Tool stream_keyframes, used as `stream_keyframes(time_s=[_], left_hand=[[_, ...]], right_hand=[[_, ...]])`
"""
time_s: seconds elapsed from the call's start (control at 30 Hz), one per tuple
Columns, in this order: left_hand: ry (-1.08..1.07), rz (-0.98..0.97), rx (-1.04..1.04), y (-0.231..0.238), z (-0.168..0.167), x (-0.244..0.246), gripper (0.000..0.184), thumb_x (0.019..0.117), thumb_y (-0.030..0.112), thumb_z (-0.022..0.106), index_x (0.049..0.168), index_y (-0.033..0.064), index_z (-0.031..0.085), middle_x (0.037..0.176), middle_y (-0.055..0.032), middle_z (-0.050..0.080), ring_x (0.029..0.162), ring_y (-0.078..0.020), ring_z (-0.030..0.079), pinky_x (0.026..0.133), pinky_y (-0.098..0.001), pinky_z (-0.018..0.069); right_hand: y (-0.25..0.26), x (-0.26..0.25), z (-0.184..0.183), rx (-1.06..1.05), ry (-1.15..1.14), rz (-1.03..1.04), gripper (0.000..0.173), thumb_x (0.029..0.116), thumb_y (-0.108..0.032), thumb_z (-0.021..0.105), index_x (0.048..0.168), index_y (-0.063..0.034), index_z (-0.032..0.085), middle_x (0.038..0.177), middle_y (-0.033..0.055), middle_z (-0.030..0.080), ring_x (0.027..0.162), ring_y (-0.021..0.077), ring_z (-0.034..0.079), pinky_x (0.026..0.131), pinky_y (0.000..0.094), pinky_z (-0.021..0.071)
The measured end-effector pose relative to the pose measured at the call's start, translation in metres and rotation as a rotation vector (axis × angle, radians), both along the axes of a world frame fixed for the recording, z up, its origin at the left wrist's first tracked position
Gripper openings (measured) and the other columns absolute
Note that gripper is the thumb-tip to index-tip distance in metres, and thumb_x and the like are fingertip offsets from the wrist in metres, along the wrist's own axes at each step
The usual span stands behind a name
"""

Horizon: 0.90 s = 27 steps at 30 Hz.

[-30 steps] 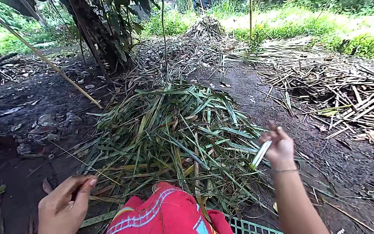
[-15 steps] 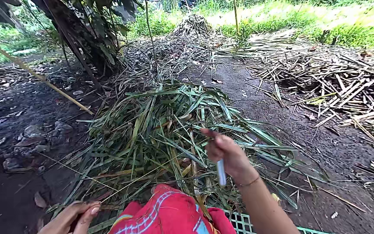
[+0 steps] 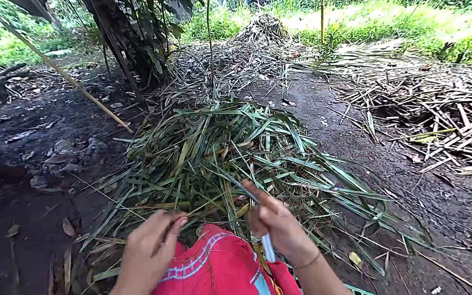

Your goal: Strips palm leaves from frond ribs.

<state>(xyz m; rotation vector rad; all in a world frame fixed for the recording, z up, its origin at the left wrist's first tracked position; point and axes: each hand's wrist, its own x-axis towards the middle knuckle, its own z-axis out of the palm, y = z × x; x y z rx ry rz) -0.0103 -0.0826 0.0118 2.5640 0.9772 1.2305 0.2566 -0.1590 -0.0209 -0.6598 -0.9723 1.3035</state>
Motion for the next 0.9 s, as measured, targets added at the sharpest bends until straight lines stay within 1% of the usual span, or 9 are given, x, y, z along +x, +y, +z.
stream_keyframes(time_s=[0.1,0.17,0.27,0.47,0.57,0.67,0.7,0.77,0.9], left_hand=[[0.089,-0.033,0.097,-0.002,-0.007,0.015,0.032,0.1063,0.029,0.051,0.099,0.0075,0.074,0.089,-0.0095,0.073,0.083,-0.0178,0.07,0.073,-0.029,0.0562],[0.148,0.02,0.158,0.002,-0.01,0.001,0.033,0.107,0.028,0.049,0.099,0.0074,0.074,0.091,-0.0104,0.073,0.085,-0.0213,0.071,0.074,-0.0326,0.0568],[0.283,0.178,0.209,0.016,-0.028,-0.045,0.035,0.1058,0.026,0.049,0.095,0.0044,0.075,0.097,-0.0138,0.076,0.09,-0.0302,0.074,0.074,-0.045,0.0591],[0.426,0.408,0.023,0.042,-0.067,-0.107,0.024,0.0991,0.011,0.056,0.099,-0.0039,0.074,0.105,-0.0269,0.072,0.095,-0.0499,0.071,0.071,-0.0678,0.0545],[0.193,0.49,0.002,0.041,-0.047,-0.085,0.031,0.1025,0.016,0.053,0.1,-0.0083,0.073,0.099,-0.0281,0.072,0.091,-0.0454,0.072,0.078,-0.0628,0.0551],[-0.286,0.429,0.051,0.038,-0.028,-0.051,0.029,0.1007,0.016,0.06,0.095,-0.0098,0.07,0.09,-0.013,0.074,0.081,-0.0099,0.072,0.078,-0.025,0.0585],[-0.48,0.329,0.03,0.033,-0.021,-0.037,0.02,0.0996,0.011,0.061,0.097,-0.0076,0.068,0.092,-0.0046,0.074,0.082,-0.0027,0.072,0.078,-0.0197,0.0601],[-0.752,0.132,-0.014,0.014,-0.007,-0.013,0.008,0.1009,0.012,0.062,0.103,0.0109,0.069,0.099,0.0092,0.076,0.087,-0.0037,0.074,0.078,-0.0225,0.0635],[-0.876,-0.028,-0.005,-0.027,0.009,0.012,0.013,0.1012,0.03,0.064,0.11,0.0299,0.073,0.106,0.0135,0.076,0.092,-0.0052,0.074,0.078,-0.0204,0.0634]], right_hand=[[0.012,-0.034,0.009,0.104,-0.007,-0.125,0.03,0.104,-0.021,0.051,0.124,-0.0047,0.065,0.069,-0.0159,0.059,0.06,-0.0049,0.053,0.06,0.0159,0.0481],[0.017,-0.022,0.016,0.207,0.017,-0.302,0.023,0.1036,-0.028,0.056,0.114,-0.0143,0.071,0.069,-0.0145,0.061,0.062,-0.0032,0.056,0.062,0.0175,0.0505],[0.013,0.022,0.032,0.331,0.054,-0.522,0.022,0.1038,-0.039,0.055,0.11,-0.0241,0.071,0.068,-0.0141,0.061,0.062,-0.0018,0.058,0.063,0.0172,0.051],[-0.001,0.066,0.059,0.457,0.146,-0.88,0.042,0.1123,-0.025,0.018,0.108,-0.0187,0.06,0.063,-0.0096,0.062,0.058,0.006,0.063,0.062,0.0242,0.0579],[0.001,0.042,0.056,0.3,0.117,-0.61,0.037,0.1109,-0.034,0.028,0.133,-0.0269,0.057,0.065,-0.0154,0.063,0.058,-0.0007,0.06,0.061,0.0185,0.0529],[0.005,-0.002,0.04,0.069,0.242,-0.091,0.042,0.1028,-0.032,0.053,0.139,-0.0111,0.054,0.061,-0.0123,0.058,0.054,-0.0009,0.056,0.057,0.0174,0.0505],[0.005,-0.016,0.035,0.0,0.275,0.062,0.046,0.1017,-0.03,0.055,0.141,-0.0066,0.053,0.061,-0.0119,0.058,0.053,-0.0008,0.055,0.056,0.0175,0.0502],[0.005,-0.04,0.029,-0.099,0.324,0.279,0.048,0.1023,-0.026,0.05,0.144,-0.0025,0.05,0.063,-0.011,0.058,0.054,-0.0004,0.055,0.055,0.0171,0.0495],[0.003,-0.069,0.03,-0.123,0.371,0.397,0.046,0.1045,-0.019,0.043,0.147,-0.0018,0.044,0.066,-0.0108,0.056,0.056,0.0001,0.054,0.057,0.017,0.0481]])
